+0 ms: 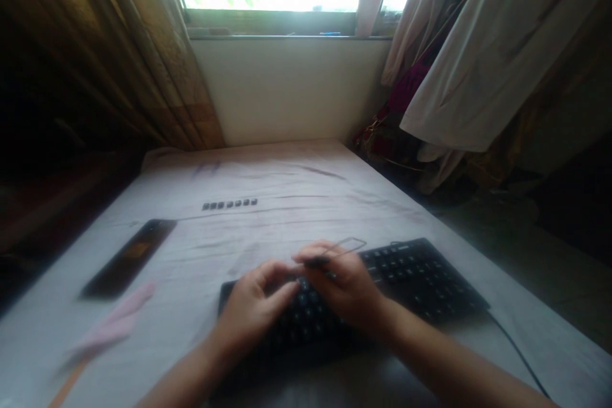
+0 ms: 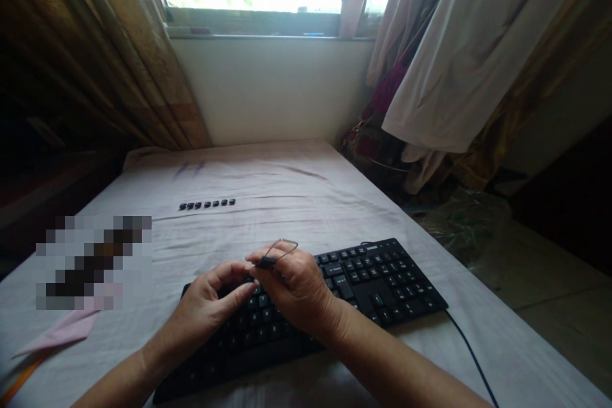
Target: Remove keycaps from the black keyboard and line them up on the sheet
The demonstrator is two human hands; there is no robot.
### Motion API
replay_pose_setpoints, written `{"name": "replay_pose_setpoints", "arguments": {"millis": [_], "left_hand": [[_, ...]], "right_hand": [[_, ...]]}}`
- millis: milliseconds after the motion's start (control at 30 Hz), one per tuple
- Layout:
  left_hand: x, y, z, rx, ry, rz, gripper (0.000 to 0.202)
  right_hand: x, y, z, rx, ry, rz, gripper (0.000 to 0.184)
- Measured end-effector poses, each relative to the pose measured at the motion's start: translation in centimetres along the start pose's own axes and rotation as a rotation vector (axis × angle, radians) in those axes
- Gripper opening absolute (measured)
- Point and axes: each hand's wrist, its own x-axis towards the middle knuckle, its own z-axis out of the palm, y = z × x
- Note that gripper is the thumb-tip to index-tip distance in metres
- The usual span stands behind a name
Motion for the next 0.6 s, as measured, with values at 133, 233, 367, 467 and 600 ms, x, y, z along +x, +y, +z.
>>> {"name": "replay_pose_setpoints", "arguments": {"millis": [133,233,367,467,600], "left_hand": [[0.2,-0.7,-0.5,-0.031,0.020,-0.039,0.022],[0.2,-1.3,-1.2,0.033,0.100,-0.031,0.024],[0.2,-1.9,-2.0,0.096,0.168,-0.047,0.023],[0.2,-2.2,-2.1,0.041,0.142,-0.081,0.026],[0.1,-2.2,-2.1,-0.033,0.108,-0.108,0.030]], "right_hand": [[-0.3,0.7,-0.4,-0.087,-0.022,-0.020,0.017],[-0.6,1.3,-0.3,-0.337,-0.175,-0.093,0.019],[-1.1,1.4,0.6,-0.675,-0.401,-0.191,0.013],[-1.3,0.9,0.9,-0.784,-0.502,-0.227,0.008],[-1.0,0.3,0.5,-0.751,-0.505,-0.206,0.010]]}}
